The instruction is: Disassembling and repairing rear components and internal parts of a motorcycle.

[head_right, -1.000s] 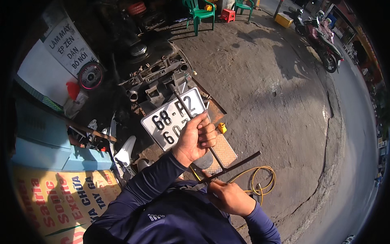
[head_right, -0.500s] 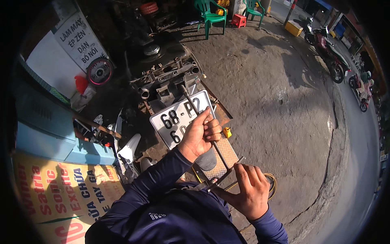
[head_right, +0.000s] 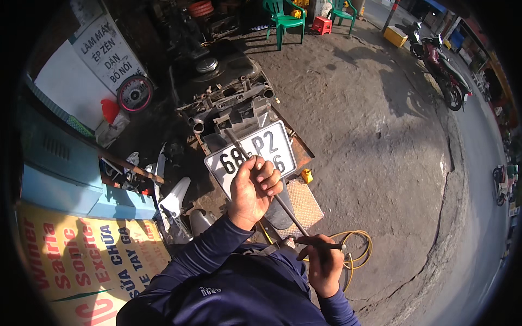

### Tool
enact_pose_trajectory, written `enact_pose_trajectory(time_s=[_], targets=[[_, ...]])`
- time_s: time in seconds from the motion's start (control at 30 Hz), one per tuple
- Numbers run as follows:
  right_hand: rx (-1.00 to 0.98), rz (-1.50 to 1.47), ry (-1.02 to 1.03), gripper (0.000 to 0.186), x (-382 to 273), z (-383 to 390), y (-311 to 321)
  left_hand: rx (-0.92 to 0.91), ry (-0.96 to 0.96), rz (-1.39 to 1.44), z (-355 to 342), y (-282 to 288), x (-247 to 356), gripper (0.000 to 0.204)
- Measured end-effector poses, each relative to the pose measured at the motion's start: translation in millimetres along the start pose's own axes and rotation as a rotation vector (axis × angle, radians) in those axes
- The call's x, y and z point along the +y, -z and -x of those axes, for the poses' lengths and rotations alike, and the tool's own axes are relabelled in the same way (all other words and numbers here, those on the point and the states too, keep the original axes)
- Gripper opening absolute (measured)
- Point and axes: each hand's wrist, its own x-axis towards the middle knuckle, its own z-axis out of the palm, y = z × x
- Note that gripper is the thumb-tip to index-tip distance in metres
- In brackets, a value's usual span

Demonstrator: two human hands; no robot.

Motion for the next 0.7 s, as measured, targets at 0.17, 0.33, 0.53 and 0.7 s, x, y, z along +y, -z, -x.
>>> enact_pose_trajectory(time_s=[0.17, 0.33, 0.53, 0.7], targets=[[-0.017, 0.378, 0.199, 0.031, -1.2, -9.0, -16.1, -0.019, 0.038, 0.037, -12.4, 8.8, 21.8, 0.024], [0.098, 0.827, 0.715, 0.035, 7.2, -14.9, -17.3, -0.065, -0.025, 0.071, -7.2, 5.1, 17.4, 0.022], [0.141, 0.106, 0.153, 0.023, 39.0, 0.7, -36.5, 0.001, -0.126, -0.156, -10.7, 18.2, 17.1, 0.023], [0.207, -0.426, -0.168, 0.018, 12.7, 11.3, -55.2, -0.017, 0.224, -0.002, 3.7, 6.8, 6.8, 0.036]])
